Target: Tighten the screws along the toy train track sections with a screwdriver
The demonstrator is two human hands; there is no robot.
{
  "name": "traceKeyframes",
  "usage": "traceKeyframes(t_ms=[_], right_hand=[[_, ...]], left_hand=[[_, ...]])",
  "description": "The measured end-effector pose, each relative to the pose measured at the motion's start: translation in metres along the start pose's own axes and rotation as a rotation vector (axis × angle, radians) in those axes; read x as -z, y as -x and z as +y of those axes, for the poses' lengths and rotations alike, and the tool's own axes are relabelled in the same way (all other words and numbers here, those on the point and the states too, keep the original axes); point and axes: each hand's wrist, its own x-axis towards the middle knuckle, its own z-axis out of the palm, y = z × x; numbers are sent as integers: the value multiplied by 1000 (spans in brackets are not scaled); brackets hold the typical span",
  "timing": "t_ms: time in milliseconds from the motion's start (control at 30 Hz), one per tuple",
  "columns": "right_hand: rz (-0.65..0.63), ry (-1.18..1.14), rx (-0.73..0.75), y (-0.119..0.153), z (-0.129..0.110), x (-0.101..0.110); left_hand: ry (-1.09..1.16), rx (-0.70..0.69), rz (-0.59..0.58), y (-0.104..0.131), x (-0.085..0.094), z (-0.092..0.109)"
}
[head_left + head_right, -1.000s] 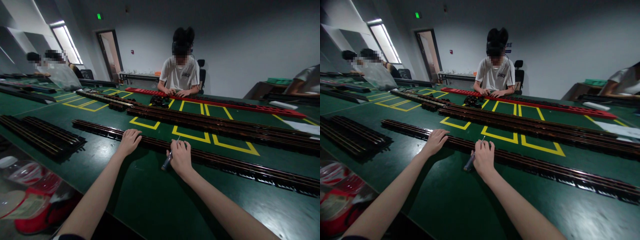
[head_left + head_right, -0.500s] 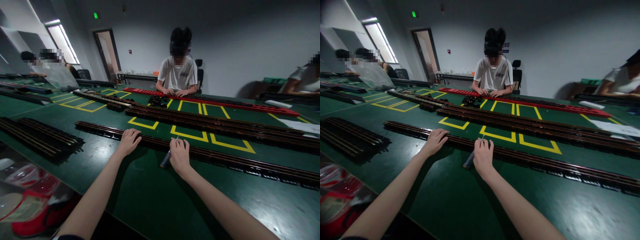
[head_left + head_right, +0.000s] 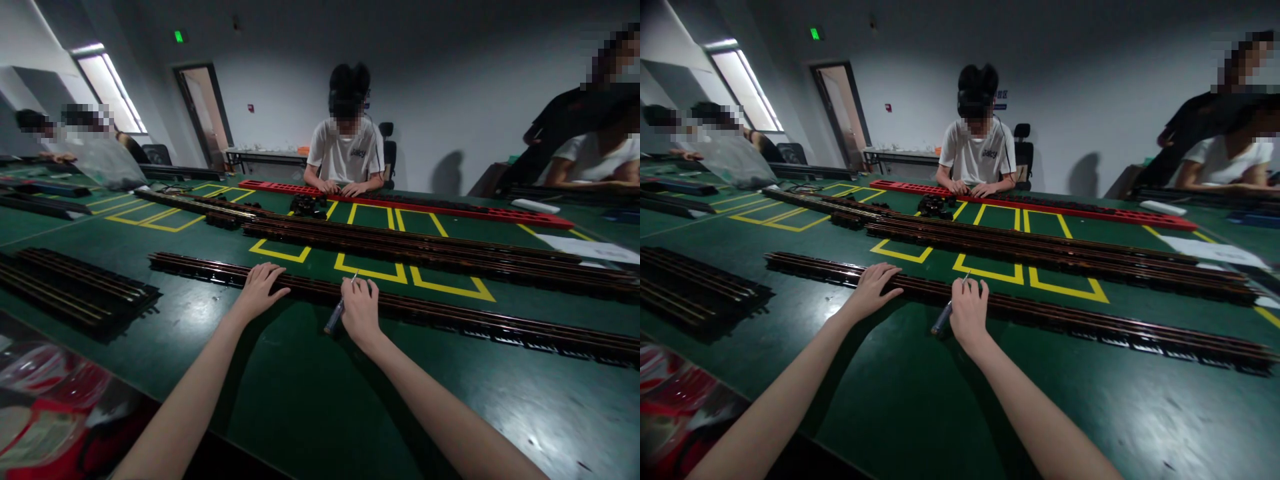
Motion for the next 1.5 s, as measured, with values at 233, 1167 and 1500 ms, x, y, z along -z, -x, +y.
traceKeyframes(t_ms=[233,1167,1500], right_hand=[[53,-22,-43,1,27,2],[270,119,-517,40,190,-1],[230,174,-503,28,199,-6]], left_hand=[[-45,88,70,-1,-7,-3],[-78,438,-13,-54,-19,22],[-59,386,24,-75,-30,15]])
